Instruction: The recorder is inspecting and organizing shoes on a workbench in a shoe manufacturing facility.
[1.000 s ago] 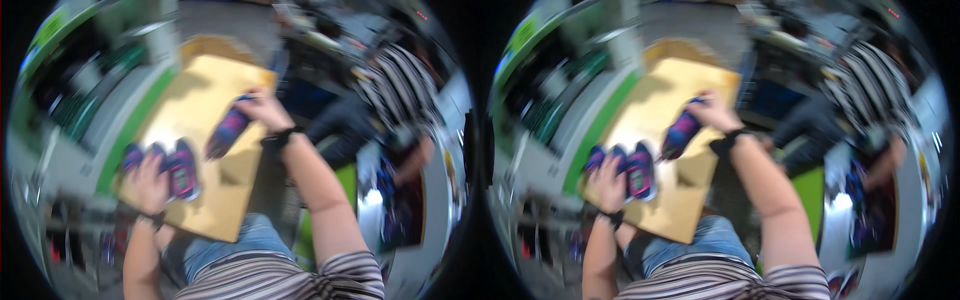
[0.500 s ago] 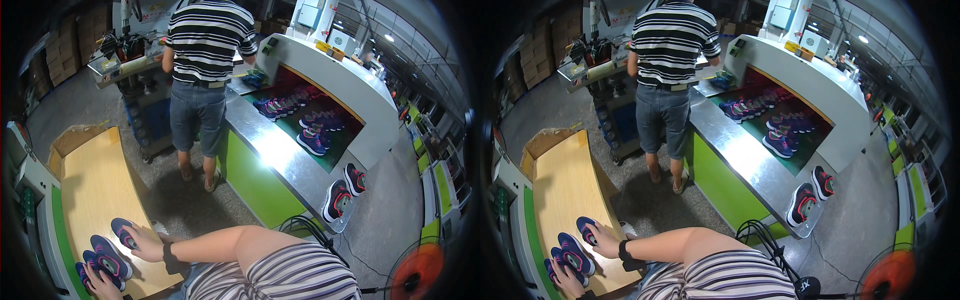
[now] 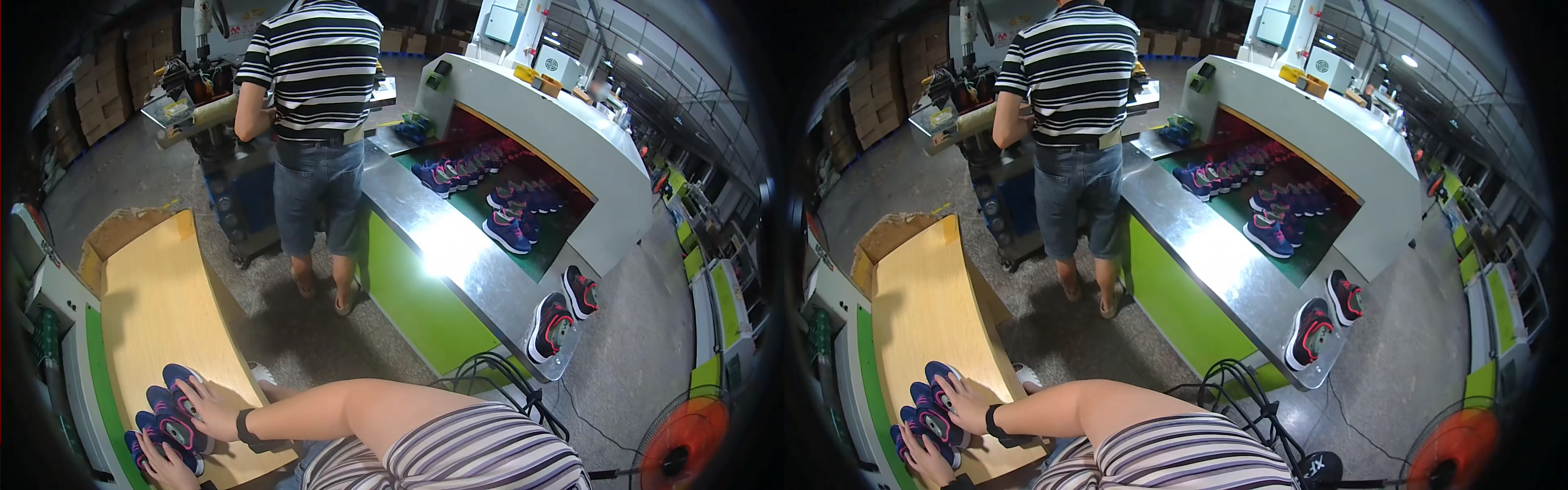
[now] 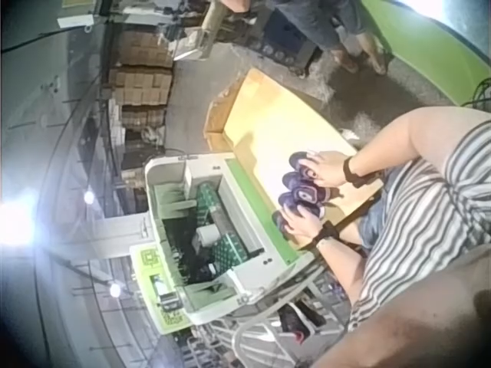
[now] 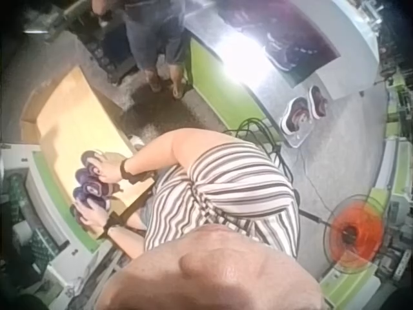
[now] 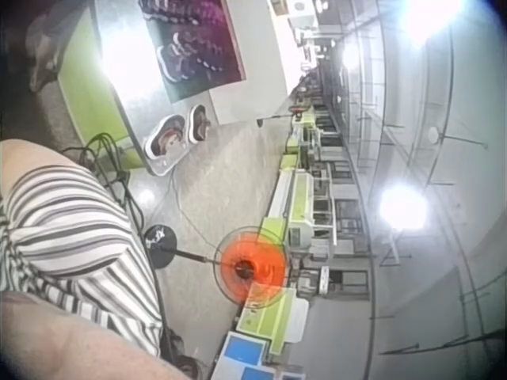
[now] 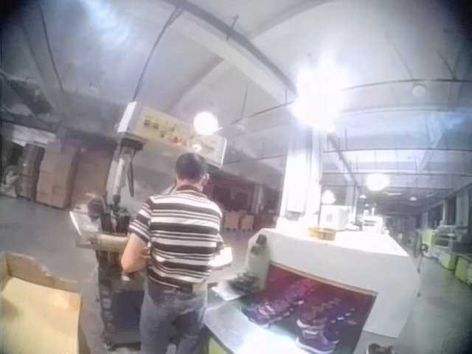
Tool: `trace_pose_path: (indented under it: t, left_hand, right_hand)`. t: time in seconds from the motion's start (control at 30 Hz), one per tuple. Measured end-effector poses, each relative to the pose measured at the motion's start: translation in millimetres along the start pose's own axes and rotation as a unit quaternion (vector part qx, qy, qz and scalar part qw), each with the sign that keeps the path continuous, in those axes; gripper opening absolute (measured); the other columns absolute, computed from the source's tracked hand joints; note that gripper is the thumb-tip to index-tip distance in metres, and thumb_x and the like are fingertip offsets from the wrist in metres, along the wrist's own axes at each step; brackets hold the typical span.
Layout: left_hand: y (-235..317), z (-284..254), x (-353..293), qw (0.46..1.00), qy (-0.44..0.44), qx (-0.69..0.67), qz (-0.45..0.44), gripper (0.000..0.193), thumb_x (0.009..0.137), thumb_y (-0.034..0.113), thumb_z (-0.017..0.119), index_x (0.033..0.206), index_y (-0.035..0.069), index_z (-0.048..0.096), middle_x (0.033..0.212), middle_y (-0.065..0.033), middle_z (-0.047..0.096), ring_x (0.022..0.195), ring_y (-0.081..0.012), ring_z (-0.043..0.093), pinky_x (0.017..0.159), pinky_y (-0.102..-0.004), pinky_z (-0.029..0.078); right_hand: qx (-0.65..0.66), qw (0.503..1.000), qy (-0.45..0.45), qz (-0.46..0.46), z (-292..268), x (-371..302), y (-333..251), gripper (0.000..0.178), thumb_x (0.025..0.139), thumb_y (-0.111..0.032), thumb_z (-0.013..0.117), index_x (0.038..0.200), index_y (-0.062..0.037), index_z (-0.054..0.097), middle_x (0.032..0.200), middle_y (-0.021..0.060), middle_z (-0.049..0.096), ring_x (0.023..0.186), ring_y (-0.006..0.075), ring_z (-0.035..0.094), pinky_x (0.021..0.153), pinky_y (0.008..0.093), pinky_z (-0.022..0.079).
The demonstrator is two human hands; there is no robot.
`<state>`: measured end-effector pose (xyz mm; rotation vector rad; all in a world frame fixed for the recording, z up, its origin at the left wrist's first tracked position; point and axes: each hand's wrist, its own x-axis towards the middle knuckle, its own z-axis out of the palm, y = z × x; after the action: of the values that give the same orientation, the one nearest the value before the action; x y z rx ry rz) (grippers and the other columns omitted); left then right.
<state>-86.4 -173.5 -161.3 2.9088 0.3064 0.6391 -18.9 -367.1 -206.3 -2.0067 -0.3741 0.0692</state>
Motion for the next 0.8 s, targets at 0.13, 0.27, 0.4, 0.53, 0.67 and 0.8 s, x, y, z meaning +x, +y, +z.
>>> trace_pose_path:
  t: [0.13,0.27,0.4,0.53,0.67,0.8]
  left_hand:
    - [-1.2,0.3,-1.2,1.000,0.006,0.000,0.003,0.054,0.099,0.044,0.050,0.147,0.020,0.047,0.153,-0.0046,0.046,0.138,-0.0253,0.045,0.109,-0.0553,0.029]
    - [-1.7,2.3,-1.5,1.000,0.003,-0.002,0.006,0.053,0.099,0.044,0.050,0.147,0.020,0.047,0.153,-0.0041,0.045,0.138,-0.0257,0.045,0.110,-0.0556,0.029]
    - [-5.2,2.9,-2.7,1.000,0.009,-0.009,0.009,0.053,0.099,0.045,0.049,0.147,0.021,0.047,0.154,-0.0038,0.044,0.138,-0.0260,0.045,0.110,-0.0562,0.028]
    - [-9.6,4.7,-3.1,1.000,0.016,-0.001,0.011,0.054,0.099,0.046,0.048,0.147,0.021,0.047,0.154,-0.0038,0.044,0.138,-0.0259,0.046,0.109,-0.0560,0.029]
    - [-9.3,3.7,-2.9,1.000,0.017,0.003,0.014,0.053,0.099,0.046,0.048,0.147,0.021,0.047,0.154,-0.0036,0.045,0.138,-0.0260,0.046,0.109,-0.0560,0.029]
    - [-7.5,3.8,-3.0,1.000,0.022,-0.004,0.016,0.053,0.099,0.045,0.049,0.146,0.020,0.047,0.153,-0.0046,0.046,0.137,-0.0263,0.046,0.109,-0.0555,0.029]
  right_hand:
    - [-0.007,1.000,-0.012,0.005,-4.0,-1.8,-1.2,0.087,0.090,-0.015,0.062,0.158,-0.0141,0.009,0.158,0.0304,0.016,0.139,0.0532,0.029,0.112,0.0541,0.035]
    - [-0.017,1.000,0.012,-0.010,-0.5,-1.5,2.1,0.086,0.089,-0.015,0.063,0.158,-0.0138,0.010,0.157,0.0306,0.019,0.138,0.0530,0.031,0.112,0.0548,0.035]
    - [-0.006,1.000,0.007,-0.011,-0.6,-2.8,1.2,0.086,0.090,-0.016,0.063,0.158,-0.0134,0.010,0.156,0.0308,0.020,0.138,0.0527,0.031,0.112,0.0552,0.035]
    - [-0.016,1.000,0.016,-0.015,1.0,-3.6,-1.9,0.085,0.090,-0.016,0.063,0.158,-0.0131,0.011,0.156,0.0309,0.020,0.138,0.0531,0.031,0.112,0.0552,0.035]
    - [-0.014,1.000,0.016,-0.015,0.0,-4.2,-1.9,0.085,0.090,-0.017,0.063,0.158,-0.0129,0.011,0.155,0.0313,0.021,0.137,0.0537,0.032,0.112,0.0555,0.035]
    - [-0.018,0.999,0.025,-0.022,-1.1,-4.1,-2.0,0.086,0.090,-0.017,0.063,0.157,-0.0125,0.011,0.155,0.0317,0.021,0.137,0.0541,0.032,0.112,0.0557,0.034]
